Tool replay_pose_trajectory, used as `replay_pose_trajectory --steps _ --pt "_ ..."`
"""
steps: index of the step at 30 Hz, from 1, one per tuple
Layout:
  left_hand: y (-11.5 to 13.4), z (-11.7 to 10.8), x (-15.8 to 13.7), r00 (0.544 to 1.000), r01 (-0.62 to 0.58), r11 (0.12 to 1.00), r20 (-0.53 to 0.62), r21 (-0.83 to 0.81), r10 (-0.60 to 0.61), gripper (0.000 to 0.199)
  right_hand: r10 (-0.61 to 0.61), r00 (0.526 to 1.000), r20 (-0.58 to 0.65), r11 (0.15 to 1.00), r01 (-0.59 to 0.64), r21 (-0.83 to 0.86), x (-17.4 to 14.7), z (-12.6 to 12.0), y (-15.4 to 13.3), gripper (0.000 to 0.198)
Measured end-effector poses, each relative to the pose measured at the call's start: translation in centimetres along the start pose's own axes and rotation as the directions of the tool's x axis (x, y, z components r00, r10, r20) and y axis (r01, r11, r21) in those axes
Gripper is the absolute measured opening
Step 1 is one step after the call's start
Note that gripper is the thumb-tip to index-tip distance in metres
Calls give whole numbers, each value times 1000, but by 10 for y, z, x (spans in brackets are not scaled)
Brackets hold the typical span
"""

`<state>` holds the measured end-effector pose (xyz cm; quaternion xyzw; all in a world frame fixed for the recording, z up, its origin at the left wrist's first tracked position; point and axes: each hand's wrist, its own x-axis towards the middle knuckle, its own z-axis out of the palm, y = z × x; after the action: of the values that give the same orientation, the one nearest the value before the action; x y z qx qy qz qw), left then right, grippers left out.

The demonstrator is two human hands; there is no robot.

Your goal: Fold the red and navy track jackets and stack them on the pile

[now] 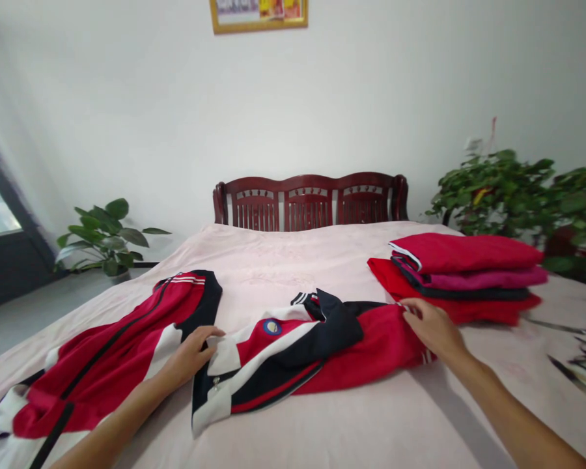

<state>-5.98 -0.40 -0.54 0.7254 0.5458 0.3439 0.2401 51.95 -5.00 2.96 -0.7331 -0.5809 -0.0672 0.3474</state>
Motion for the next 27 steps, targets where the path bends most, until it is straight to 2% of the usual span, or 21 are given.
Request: replay_pose_trajectory --steps 2,4,7,10,13,15,17,19,20,23,25,27 --pt "3 13 9 997 78 994 -22 79 -77 50 -197 975 99 972 207 -111 5 10 -33 40" --pt "8 26 15 990 140 972 -22 190 -139 56 -317 925 210 926 350 -144 3 24 -59 47" --pt "15 38 16 988 148 950 6 276 -156 39 -308 853 422 904 400 -149 -12 44 -77 46" --pt "19 39 11 988 129 951 46 281 -148 16 -194 816 545 932 327 -158 -23 53 -76 36" --pt "19 42 -1 999 45 964 -28 263 -39 13 -102 821 562 955 240 -176 -15 48 -72 33" --pt "18 49 -12 990 -49 971 -117 232 78 15 -76 877 474 973 168 -156 -1 42 -78 38" --pt "19 57 -23 969 -144 966 -166 216 181 17 -68 954 293 992 96 -83 14 39 -96 45" --pt "22 63 -32 937 -271 934 -160 232 312 20 -115 970 213 993 121 -16 26 45 -125 49" --pt "24 64 -37 909 -349 903 -142 251 391 21 -163 955 249 986 169 -3 29 51 -141 49" --pt "31 62 -46 794 -556 773 -81 306 602 15 -241 859 451 961 275 -10 32 80 -182 40" --pt "35 59 -50 730 -633 705 -57 318 681 7 -181 830 528 967 248 -60 32 101 -196 38" --pt "38 56 -53 697 -671 671 -39 315 716 5 -81 819 568 971 194 -142 33 119 -196 50"
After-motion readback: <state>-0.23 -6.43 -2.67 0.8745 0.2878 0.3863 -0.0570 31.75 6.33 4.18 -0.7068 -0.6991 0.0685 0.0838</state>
